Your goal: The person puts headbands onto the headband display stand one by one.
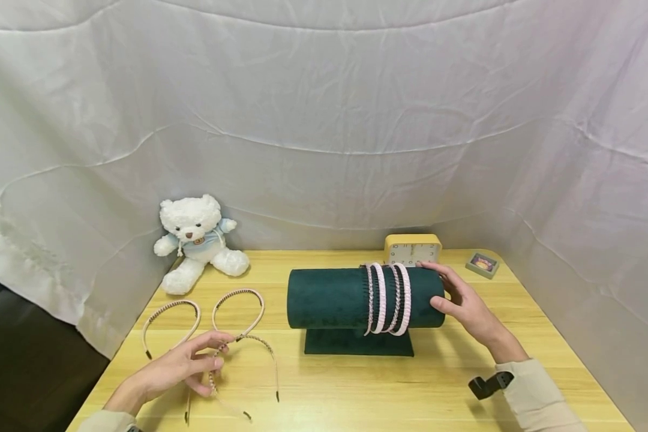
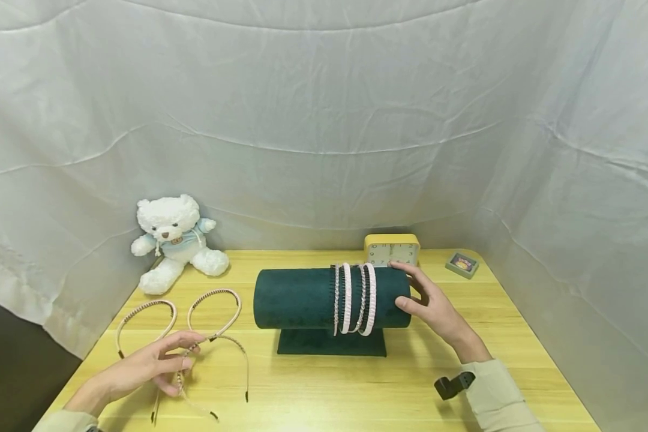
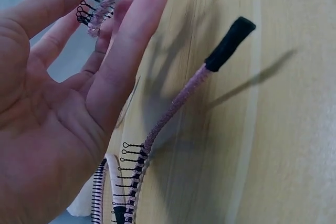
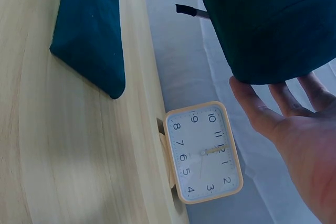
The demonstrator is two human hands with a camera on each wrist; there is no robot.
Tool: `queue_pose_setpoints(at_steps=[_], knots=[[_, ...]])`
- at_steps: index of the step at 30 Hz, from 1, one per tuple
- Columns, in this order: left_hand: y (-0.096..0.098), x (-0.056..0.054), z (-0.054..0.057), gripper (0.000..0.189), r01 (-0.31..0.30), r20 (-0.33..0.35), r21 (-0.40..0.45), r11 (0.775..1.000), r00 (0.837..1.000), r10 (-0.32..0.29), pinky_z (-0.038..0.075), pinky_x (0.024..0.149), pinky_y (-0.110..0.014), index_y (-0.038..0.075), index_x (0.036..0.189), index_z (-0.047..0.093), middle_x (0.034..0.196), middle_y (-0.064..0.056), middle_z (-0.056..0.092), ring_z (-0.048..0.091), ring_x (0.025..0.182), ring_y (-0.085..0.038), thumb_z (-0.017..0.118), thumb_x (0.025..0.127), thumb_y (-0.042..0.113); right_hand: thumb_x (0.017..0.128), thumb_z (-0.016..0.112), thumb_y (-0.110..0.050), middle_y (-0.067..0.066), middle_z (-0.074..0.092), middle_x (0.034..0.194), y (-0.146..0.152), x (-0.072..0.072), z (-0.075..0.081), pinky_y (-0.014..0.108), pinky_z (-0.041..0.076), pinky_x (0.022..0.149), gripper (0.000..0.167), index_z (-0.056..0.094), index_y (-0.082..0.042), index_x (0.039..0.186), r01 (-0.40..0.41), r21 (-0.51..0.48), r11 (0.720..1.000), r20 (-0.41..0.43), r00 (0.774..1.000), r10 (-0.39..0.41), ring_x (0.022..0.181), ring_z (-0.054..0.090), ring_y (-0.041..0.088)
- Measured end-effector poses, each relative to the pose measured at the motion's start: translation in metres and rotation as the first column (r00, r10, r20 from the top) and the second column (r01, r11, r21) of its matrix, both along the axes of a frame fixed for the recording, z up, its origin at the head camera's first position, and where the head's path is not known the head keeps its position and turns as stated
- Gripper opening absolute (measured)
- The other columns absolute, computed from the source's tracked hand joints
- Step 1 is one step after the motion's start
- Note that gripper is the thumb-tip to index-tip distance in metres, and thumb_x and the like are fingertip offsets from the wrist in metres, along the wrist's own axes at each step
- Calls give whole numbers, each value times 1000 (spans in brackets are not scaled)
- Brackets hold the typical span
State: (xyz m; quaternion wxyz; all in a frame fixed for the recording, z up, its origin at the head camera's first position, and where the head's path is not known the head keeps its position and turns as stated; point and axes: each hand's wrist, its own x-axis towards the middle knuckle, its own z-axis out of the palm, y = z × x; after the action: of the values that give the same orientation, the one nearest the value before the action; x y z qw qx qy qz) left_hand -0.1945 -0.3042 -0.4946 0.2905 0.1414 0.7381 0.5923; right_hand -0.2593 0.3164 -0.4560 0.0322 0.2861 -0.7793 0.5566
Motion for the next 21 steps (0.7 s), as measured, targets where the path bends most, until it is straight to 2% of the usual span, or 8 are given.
queue_pose_setpoints(at_steps=[5,8,11,17,21], knots=[[0,-1,-1,48,-2,-2,12,1000,1000,2,67,85,-56,0,158,46,151,-23,47,67,108,-25,46,119,27,107,55,1,-5,43,171,0,0,0,20,52,107,66,37,-14,169,2,-4,1000,1,1000,-2,143,51,7],[2,-1,1,48,-9,-19,20,1000,1000,10,67,85,-54,-3,156,48,145,-16,55,67,106,-24,47,119,28,107,55,1,-4,42,171,0,0,-1,20,52,107,67,37,-14,169,0,-4,1000,3,1000,0,143,51,7],[5,-1,5,46,-27,-46,31,999,999,28,68,84,-51,-4,153,51,144,-16,58,67,103,-20,50,118,25,107,55,1,-5,42,171,1,0,-1,21,53,106,67,36,-15,170,-1,-5,1000,11,1000,1,143,51,7],[10,-2,16,34,-29,-62,104,994,997,36,68,83,-53,4,147,60,143,-11,56,67,100,-13,51,116,15,107,55,1,-5,42,171,1,-1,-1,21,53,106,67,36,-14,170,-6,-7,1000,6,1000,6,143,51,7],[14,-2,24,34,-30,-71,133,991,997,40,68,84,-51,7,148,59,144,-7,55,69,101,-13,51,115,12,107,55,1,-6,43,170,0,0,-1,21,53,106,66,37,-14,169,0,-9,1000,1,1000,0,142,52,7]])
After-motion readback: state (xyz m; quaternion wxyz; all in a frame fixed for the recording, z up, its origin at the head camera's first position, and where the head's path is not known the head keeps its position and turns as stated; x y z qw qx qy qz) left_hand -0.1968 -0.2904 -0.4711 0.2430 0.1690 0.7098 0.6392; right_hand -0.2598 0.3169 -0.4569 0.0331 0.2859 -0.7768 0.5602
